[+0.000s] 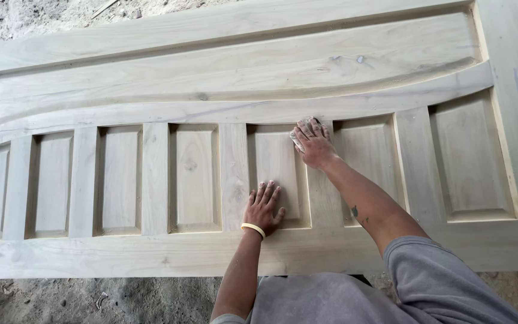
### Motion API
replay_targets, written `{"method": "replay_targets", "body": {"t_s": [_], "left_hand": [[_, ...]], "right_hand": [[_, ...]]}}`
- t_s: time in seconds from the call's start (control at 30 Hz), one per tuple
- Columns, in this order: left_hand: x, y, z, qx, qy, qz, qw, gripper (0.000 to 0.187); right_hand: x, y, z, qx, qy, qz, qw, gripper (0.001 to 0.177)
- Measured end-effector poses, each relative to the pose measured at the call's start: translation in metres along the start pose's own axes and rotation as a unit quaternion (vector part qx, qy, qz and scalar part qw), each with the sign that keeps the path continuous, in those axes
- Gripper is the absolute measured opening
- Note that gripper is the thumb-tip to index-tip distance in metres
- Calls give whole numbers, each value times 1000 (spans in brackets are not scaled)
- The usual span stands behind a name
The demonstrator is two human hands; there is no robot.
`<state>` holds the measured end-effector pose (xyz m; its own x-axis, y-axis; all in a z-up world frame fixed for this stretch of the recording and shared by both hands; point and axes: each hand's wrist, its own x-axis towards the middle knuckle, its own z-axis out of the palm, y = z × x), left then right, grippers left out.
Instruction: The person sands the surface of a large wooden door using a sanding block. They move the block across the flat panels and recessed areas, applying pressure to smooth the wood. The door remains stationary on supports while the person works across its surface.
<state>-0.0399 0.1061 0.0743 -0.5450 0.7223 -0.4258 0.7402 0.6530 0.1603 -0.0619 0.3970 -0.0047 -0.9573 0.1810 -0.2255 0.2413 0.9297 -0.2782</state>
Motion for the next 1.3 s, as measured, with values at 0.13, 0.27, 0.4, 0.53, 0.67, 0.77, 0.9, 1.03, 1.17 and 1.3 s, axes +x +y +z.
{"method": "replay_targets", "body": {"t_s": [0.13,0.27,0.4,0.53,0.67,0.77,0.9,1.03,1.17,1.3], "left_hand": [[-8,-5,7,4,25,4,1000,73],[1,-7,14,15,11,15,1000,74],[0,-6,19,14,32,24,999,74],[-1,-2,20,6,16,23,1000,74],[-1,36,26,24,-64,149,987,83],[-17,56,34,66,-102,199,973,104],[-12,67,34,63,-109,212,969,120],[-13,62,34,63,-140,195,969,120],[-8,74,25,56,-129,149,979,116],[-24,82,24,39,-154,73,985,111]], "right_hand": [[-51,-22,11,13,-34,-13,999,64],[-149,-58,18,33,12,-44,998,57],[-233,-99,19,118,-37,36,992,52],[-279,-125,8,211,-92,127,965,45],[-321,-105,-13,428,162,254,852,47],[-337,-80,-14,427,293,300,801,49],[-316,-59,13,365,221,327,843,48],[-283,-74,70,144,255,172,941,53],[-239,-42,100,183,257,160,935,53],[-155,11,100,219,270,78,934,52]]}}
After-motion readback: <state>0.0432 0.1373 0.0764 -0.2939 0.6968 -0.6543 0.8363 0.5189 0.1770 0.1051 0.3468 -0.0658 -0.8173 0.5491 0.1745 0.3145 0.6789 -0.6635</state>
